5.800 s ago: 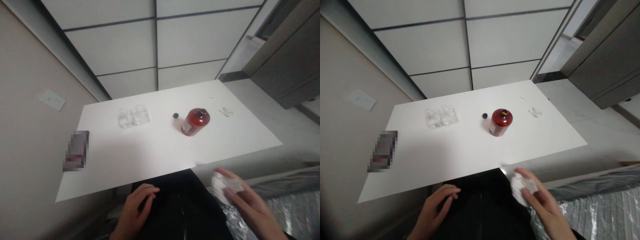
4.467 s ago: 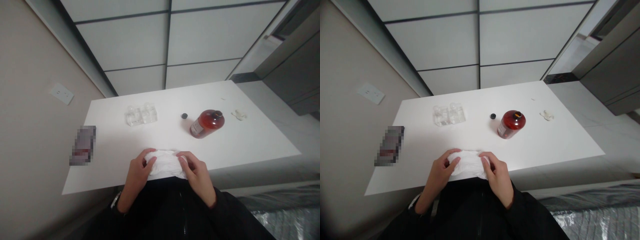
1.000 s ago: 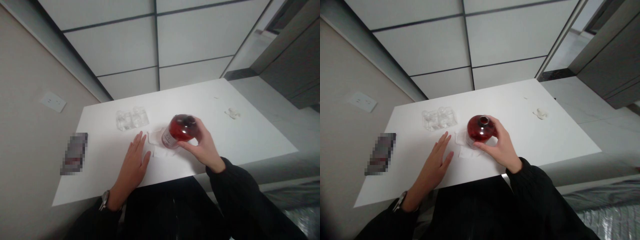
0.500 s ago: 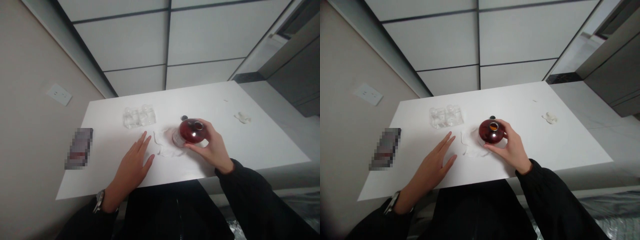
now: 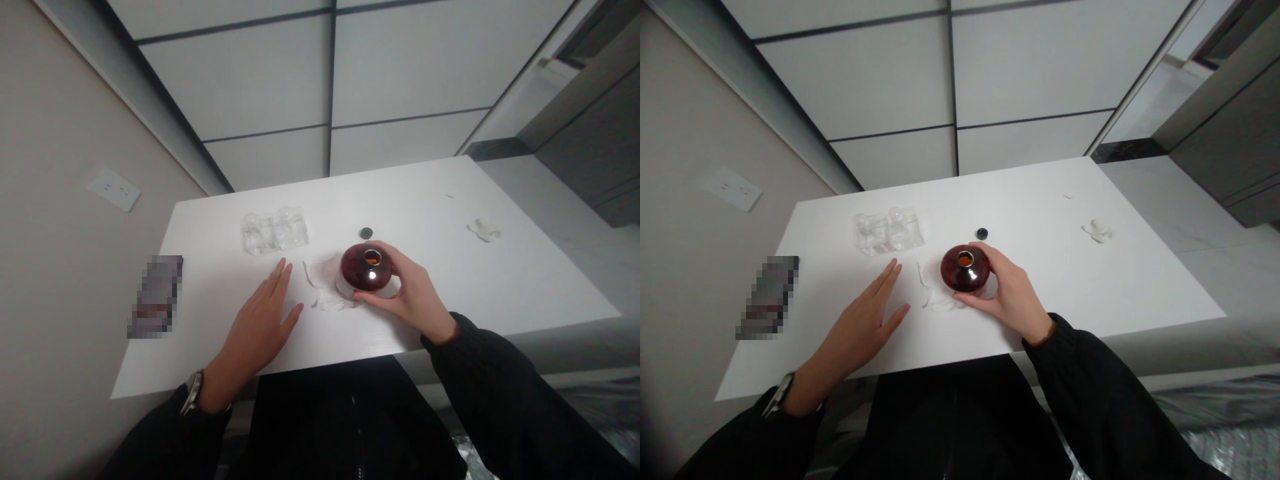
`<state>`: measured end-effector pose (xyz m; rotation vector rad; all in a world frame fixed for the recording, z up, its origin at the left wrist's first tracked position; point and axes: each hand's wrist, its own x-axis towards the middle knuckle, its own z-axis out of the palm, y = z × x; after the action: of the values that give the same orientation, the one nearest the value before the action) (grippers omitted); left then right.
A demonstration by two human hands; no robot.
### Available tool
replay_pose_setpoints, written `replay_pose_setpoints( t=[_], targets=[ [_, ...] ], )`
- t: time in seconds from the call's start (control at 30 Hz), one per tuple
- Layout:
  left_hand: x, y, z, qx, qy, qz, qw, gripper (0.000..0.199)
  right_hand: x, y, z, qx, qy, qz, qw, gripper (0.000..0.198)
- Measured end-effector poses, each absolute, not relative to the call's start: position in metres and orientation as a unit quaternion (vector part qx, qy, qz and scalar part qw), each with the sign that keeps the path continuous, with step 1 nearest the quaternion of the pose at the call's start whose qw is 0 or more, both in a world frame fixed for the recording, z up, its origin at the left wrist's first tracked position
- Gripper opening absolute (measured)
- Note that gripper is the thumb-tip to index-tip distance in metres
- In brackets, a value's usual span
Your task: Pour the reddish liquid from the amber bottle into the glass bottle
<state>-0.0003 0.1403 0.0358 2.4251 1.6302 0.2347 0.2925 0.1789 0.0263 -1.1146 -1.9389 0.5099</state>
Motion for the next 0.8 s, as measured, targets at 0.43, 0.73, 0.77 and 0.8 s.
replay_pose_setpoints(
  t=[0.43,0.73,0.77,0.8],
  targets=[
    [0.115,0.187,0.006,0.885,0.456,0.006,0.087,0.065,0.365,0.13,0.037,-0.532,-0.566,0.184,0.601,0.075],
    [0.102,0.208,-0.003,0.885,0.463,0.021,0.052,0.063,0.36,0.135,0.04,-0.537,-0.565,0.199,0.594,0.072],
    [0.093,0.205,-0.003,0.883,0.466,0.02,0.05,0.062,0.361,0.135,0.04,-0.542,-0.571,0.205,0.581,0.072],
    [0.082,0.2,-0.003,0.88,0.472,0.018,0.047,0.062,0.363,0.136,0.039,-0.548,-0.575,0.208,0.57,0.071]
  ],
)
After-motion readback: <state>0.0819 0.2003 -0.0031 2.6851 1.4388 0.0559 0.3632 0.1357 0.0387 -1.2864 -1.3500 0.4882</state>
